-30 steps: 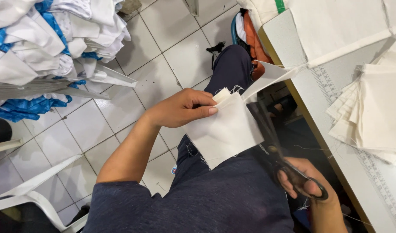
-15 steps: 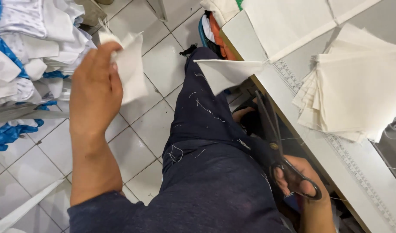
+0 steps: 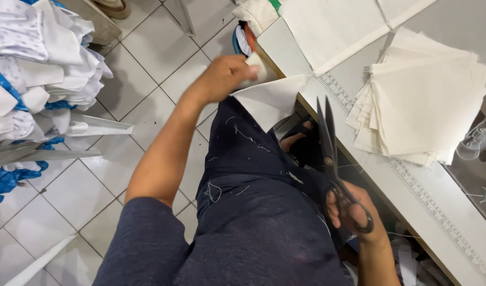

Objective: Cutting small pieces of white fabric using scissors at a sewing factory workstation.

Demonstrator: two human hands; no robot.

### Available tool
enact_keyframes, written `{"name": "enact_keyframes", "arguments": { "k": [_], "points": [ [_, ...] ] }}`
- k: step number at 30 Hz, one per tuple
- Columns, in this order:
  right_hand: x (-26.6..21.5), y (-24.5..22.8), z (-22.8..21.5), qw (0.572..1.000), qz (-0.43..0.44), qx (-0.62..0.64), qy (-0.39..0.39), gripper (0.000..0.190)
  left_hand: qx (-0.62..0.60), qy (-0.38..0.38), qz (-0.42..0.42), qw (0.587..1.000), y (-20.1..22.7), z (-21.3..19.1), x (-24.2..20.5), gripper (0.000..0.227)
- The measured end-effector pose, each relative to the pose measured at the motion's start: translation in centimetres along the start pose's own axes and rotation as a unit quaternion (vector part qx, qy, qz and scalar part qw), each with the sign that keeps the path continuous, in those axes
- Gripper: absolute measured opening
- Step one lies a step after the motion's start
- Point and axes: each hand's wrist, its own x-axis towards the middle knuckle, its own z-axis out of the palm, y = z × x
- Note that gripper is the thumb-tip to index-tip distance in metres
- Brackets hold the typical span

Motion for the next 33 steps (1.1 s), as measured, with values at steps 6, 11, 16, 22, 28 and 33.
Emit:
{"name": "enact_keyframes", "arguments": {
  "k": [6,11,16,22,28,33],
  "points": [
    [2.3,1.2,0.9,0.989,0.057,-0.126,0.053,0.050,0.170,-0.038,-0.046,0.984,4.7,4.0,-1.8,0.047],
    [1.4,3.3,-0.8,0.989,0.052,-0.119,0.073,0.060,0.046,-0.002,0.133,0.990,1.9,4.7,-1.5,0.030],
    [1.9,-0.8,0.7,0.972,0.100,-0.198,-0.079,0.065,0.134,-0.070,0.184,0.971,3.3,-1.3,-9.6,0.035],
    [6.6,-0.6,4.0,0.927,0.114,-0.286,-0.215,0.075,0.096,-0.068,0.021,0.993,5.3,-4.6,-19.8,0.042],
    [6.2,-0.2,4.2,0.937,0.124,-0.281,-0.169,0.054,0.048,-0.040,-0.010,0.998,3.5,-3.7,-21.3,0.041],
    [3.1,-2.3,1.8,0.944,0.131,-0.258,-0.158,0.073,0.029,0.001,-0.116,0.993,1.1,-4.2,-17.8,0.059]
  ]
}}
